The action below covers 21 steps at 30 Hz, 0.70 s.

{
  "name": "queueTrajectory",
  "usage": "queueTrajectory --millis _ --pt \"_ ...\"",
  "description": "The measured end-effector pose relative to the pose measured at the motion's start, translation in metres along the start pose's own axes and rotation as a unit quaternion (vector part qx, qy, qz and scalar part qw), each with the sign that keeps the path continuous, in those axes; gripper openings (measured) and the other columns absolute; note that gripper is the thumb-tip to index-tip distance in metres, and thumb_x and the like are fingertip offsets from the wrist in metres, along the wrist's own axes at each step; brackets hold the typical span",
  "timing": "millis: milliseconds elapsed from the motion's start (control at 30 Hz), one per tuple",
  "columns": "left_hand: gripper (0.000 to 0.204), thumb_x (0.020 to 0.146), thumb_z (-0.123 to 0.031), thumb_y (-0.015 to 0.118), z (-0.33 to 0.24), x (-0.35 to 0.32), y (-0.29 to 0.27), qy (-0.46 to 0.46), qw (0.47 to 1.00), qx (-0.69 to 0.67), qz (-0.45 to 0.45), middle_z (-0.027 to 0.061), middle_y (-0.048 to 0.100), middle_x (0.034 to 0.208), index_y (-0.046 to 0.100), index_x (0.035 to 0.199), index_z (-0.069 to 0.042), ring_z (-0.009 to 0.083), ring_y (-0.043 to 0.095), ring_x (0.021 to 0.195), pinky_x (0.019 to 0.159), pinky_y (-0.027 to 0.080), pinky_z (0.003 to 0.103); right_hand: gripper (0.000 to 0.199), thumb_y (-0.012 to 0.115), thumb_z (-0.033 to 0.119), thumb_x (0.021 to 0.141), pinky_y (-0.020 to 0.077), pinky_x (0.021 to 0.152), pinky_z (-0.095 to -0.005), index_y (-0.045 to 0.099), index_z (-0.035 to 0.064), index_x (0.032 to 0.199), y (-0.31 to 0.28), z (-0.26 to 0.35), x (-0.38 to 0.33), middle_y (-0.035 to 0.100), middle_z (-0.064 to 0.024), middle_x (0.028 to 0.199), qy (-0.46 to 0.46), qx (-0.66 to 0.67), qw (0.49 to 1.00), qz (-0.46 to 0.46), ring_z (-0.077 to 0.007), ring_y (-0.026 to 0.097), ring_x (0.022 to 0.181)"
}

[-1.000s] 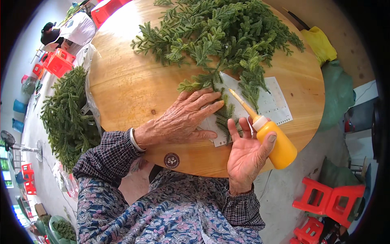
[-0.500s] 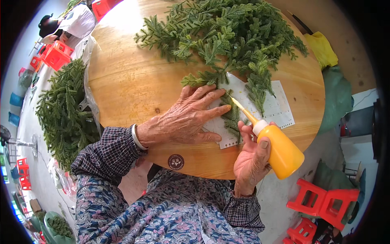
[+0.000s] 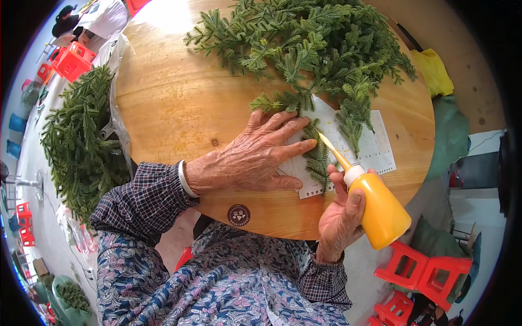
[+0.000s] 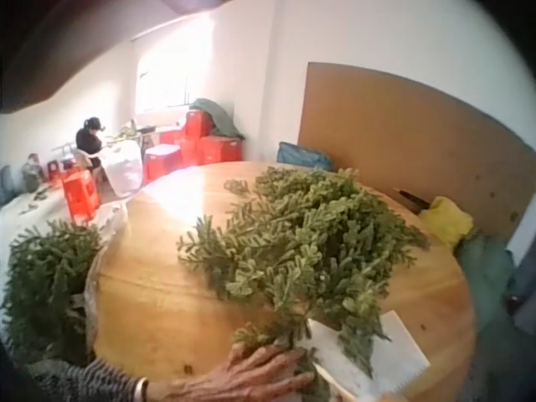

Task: Apply glue to the stems of artificial green foliage and place them on paper.

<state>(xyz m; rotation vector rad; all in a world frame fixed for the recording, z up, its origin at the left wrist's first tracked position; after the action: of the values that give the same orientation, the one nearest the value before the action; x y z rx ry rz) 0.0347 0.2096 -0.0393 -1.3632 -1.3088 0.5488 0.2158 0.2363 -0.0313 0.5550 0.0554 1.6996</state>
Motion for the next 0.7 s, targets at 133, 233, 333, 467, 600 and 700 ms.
queueTrajectory --millis 133,233,333,467,600,700 --pt "0.071 0.072 -0.052 0.068 -0.0003 -0.0011 -0.0018 0.017 0.999 -0.003 -0.044 0.0161 0.038 0.14 0.051 0.128 -0.013 0.0343 0.034 0.128 0.097 0.029 0.051 0.046 0.061 0.013 0.087 0.0501 0.083 -0.0372 0.039 0.0027 0.126 0.0051 0.0003 -0.004 0.058 -0.0162 0.1 -0.016 -0.032 0.999 0.008 -0.0283 0.063 0.084" --pt "0.07 0.071 -0.05 0.069 -0.0008 -0.002 -0.0021 0.022 0.998 -0.005 -0.061 0.0164 0.039 0.138 0.052 0.126 -0.012 0.0338 0.036 0.126 0.095 0.03 0.05 0.045 0.06 0.012 0.087 0.0502 0.083 -0.0372 0.039 0.003 0.126 0.0044 -0.0004 -0.0039 0.058 -0.0163 0.101 -0.022 -0.052 0.998 0.016 -0.0283 0.063 0.084" --pt "0.069 0.07 -0.05 0.069 -0.0008 -0.0023 -0.0022 0.023 0.997 -0.009 -0.067 0.0162 0.04 0.137 0.052 0.126 -0.012 0.0337 0.037 0.126 0.095 0.03 0.05 0.044 0.059 0.011 0.087 0.0502 0.084 -0.0372 0.039 0.0035 0.126 0.0026 -0.0025 -0.0019 0.057 -0.0166 0.103 -0.021 -0.08 0.996 0.027 -0.0283 0.064 0.084" --pt "0.069 0.07 -0.049 0.07 -0.001 -0.0015 -0.0026 0.022 0.997 -0.007 -0.07 0.0161 0.04 0.137 0.052 0.126 -0.012 0.0337 0.037 0.126 0.095 0.03 0.05 0.044 0.058 0.01 0.088 0.0501 0.084 -0.0374 0.038 0.0033 0.126 0.0025 -0.0033 -0.0018 0.054 -0.0162 0.107 -0.024 -0.091 0.995 0.032 -0.0279 0.064 0.084" --pt "0.069 0.07 -0.049 0.07 -0.0006 -0.0007 -0.0026 0.023 0.997 -0.004 -0.072 0.016 0.04 0.136 0.052 0.125 -0.012 0.0336 0.037 0.125 0.095 0.03 0.05 0.044 0.057 0.009 0.088 0.0501 0.084 -0.0376 0.038 0.0031 0.127 0.0017 -0.0033 -0.0017 0.052 -0.0158 0.11 -0.014 -0.086 0.996 0.029 -0.0272 0.064 0.084" --pt "0.068 0.07 -0.049 0.07 -0.0002 0.0 -0.0023 0.024 0.997 0.0 -0.074 0.0159 0.041 0.136 0.053 0.125 -0.012 0.0335 0.037 0.124 0.095 0.03 0.05 0.044 0.057 0.008 0.088 0.0501 0.084 -0.0377 0.037 0.0029 0.127 0.0002 -0.0036 -0.0021 0.051 -0.0155 0.112 -0.003 -0.077 0.997 0.024 -0.0266 0.064 0.084"
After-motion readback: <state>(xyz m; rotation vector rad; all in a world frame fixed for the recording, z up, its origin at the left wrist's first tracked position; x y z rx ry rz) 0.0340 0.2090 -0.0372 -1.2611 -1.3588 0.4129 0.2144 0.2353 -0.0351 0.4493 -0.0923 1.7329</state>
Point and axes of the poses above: each hand's wrist, its own x-axis towards the middle knuckle, its own y-axis out of the palm, z = x × y, the point moved 4 cm from there along x, towards the middle knuckle
